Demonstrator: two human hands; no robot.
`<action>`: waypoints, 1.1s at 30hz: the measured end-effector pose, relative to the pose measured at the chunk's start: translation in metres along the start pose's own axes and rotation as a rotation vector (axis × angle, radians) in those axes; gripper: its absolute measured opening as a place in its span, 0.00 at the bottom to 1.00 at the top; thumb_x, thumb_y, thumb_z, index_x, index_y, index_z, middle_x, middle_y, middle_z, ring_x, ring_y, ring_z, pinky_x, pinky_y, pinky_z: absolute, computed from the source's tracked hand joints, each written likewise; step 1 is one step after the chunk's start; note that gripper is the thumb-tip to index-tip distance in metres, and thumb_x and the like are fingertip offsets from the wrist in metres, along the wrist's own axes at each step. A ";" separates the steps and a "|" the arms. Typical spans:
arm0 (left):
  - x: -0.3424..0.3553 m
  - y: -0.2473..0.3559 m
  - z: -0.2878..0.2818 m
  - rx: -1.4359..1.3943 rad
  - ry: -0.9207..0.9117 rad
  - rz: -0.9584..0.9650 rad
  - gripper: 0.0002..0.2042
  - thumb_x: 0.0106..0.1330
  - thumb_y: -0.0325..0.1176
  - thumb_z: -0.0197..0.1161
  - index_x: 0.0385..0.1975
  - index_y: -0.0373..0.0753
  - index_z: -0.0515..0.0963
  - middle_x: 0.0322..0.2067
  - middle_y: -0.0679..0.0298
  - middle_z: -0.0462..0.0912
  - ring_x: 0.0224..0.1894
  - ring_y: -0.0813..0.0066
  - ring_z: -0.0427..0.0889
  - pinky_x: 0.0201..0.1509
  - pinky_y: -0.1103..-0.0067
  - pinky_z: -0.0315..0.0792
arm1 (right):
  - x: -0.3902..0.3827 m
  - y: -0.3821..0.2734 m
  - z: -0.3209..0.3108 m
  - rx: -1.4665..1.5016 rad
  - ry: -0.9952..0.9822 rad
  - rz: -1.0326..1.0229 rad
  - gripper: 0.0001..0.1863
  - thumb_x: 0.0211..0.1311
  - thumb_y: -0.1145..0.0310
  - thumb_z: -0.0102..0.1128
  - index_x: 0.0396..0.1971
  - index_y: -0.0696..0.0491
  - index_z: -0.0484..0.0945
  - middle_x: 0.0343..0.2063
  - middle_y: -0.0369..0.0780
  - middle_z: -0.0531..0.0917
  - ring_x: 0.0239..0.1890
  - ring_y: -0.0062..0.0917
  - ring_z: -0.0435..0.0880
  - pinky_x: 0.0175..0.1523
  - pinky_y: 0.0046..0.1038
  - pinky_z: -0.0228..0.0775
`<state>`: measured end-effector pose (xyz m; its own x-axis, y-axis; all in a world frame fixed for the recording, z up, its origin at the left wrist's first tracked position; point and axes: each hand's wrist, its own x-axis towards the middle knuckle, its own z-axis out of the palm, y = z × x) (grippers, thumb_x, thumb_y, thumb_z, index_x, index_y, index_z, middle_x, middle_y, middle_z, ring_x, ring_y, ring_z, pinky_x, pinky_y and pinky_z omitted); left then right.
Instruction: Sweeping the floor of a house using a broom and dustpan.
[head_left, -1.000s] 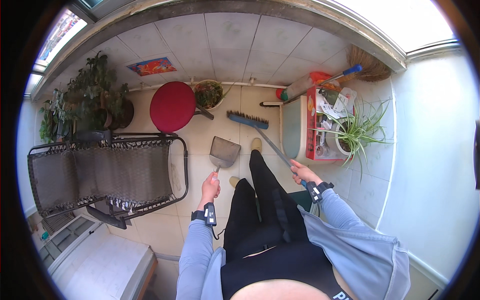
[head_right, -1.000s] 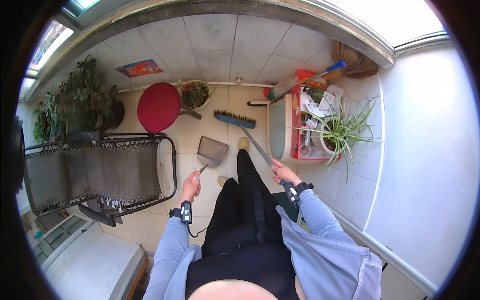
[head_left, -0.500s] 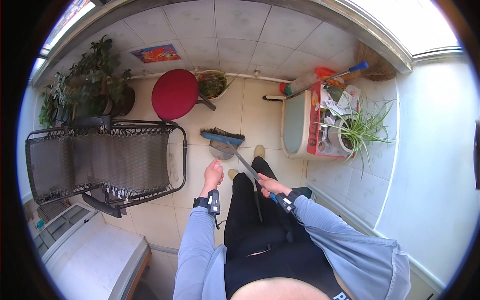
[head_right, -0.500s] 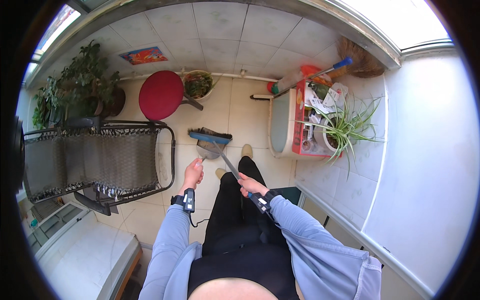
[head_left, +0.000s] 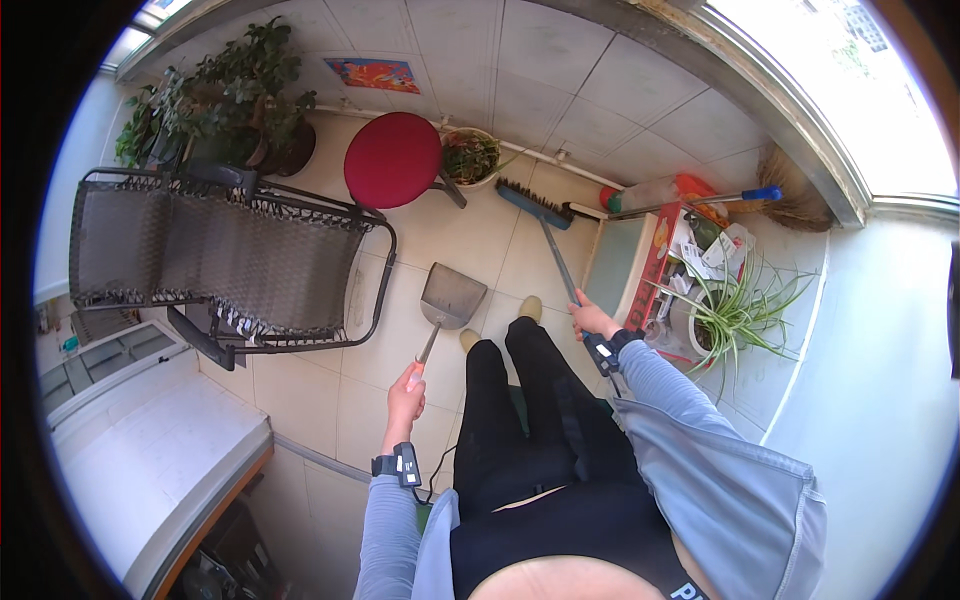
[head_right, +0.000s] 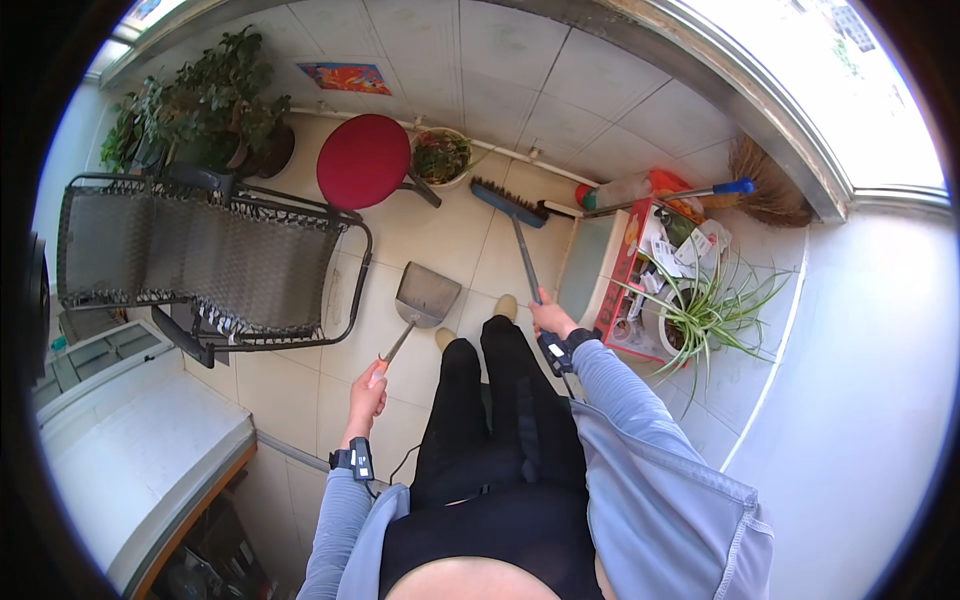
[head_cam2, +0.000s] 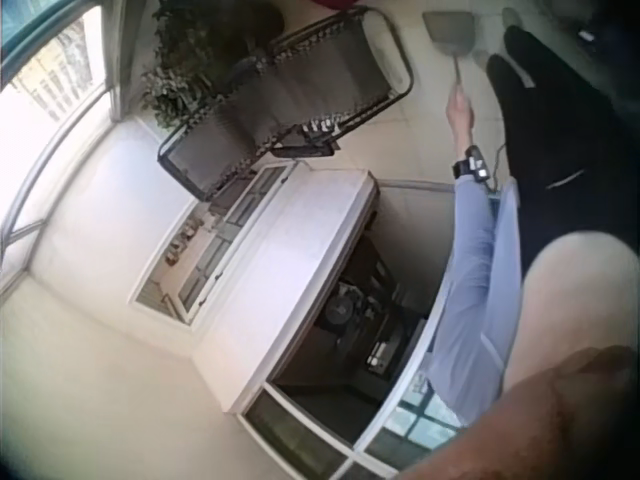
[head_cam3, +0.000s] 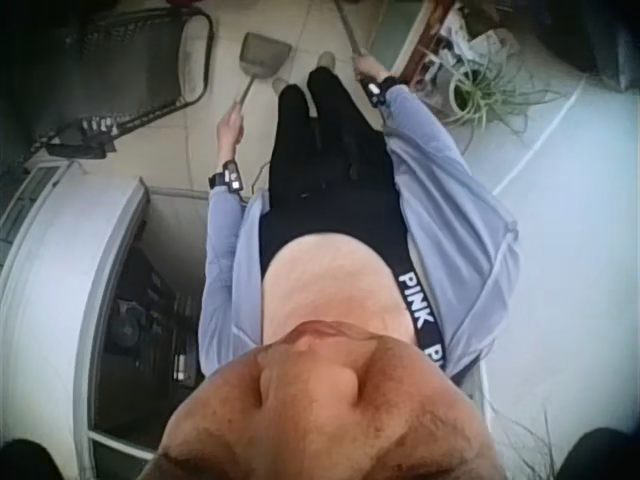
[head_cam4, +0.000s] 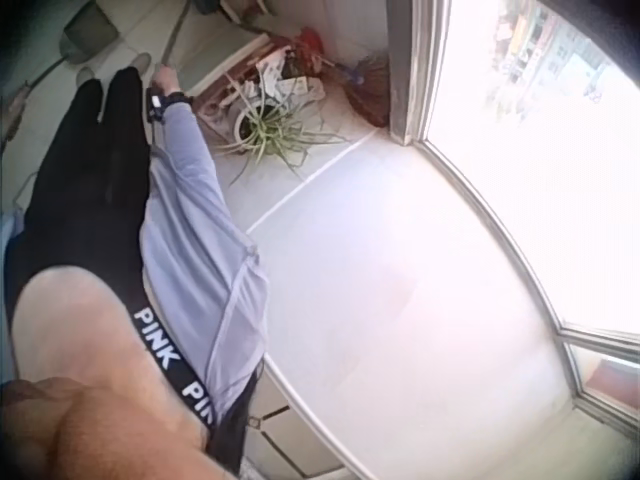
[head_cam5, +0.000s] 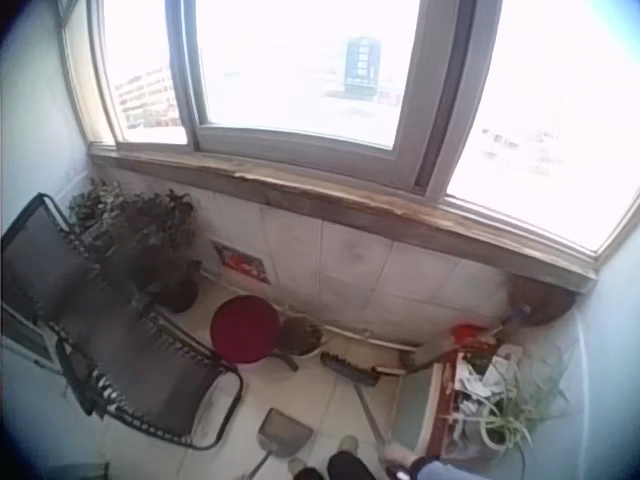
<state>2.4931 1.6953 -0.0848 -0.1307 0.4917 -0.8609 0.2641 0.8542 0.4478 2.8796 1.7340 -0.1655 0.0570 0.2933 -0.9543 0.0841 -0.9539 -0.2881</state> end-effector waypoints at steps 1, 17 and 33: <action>-0.008 -0.008 0.001 -0.045 0.034 -0.014 0.23 0.52 0.26 0.49 0.52 0.47 0.64 0.08 0.70 0.64 0.06 0.86 0.59 0.07 0.87 0.52 | 0.011 0.004 0.010 -0.321 -0.064 -0.158 0.29 0.60 0.62 0.39 0.60 0.40 0.40 0.14 0.36 0.68 0.12 0.21 0.66 0.18 0.24 0.63; -0.038 -0.140 0.018 -0.241 0.059 -0.138 0.22 0.53 0.26 0.48 0.52 0.46 0.64 0.09 0.71 0.63 0.07 0.86 0.60 0.07 0.87 0.51 | -0.054 0.050 -0.040 -0.419 0.018 -0.128 0.27 0.58 0.65 0.43 0.58 0.35 0.49 0.11 0.33 0.62 0.09 0.16 0.59 0.14 0.21 0.57; -0.052 -0.184 0.018 -0.200 0.076 -0.058 0.20 0.54 0.28 0.47 0.49 0.47 0.66 0.09 0.70 0.63 0.07 0.84 0.59 0.07 0.85 0.52 | -0.108 0.167 0.093 -0.286 -0.478 0.177 0.29 0.58 0.64 0.43 0.59 0.47 0.46 0.14 0.34 0.69 0.12 0.15 0.66 0.17 0.18 0.62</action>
<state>2.4680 1.5092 -0.1268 -0.2141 0.4459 -0.8691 0.0604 0.8941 0.4438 2.7950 1.5368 -0.1176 -0.3553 0.0058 -0.9347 0.3831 -0.9112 -0.1513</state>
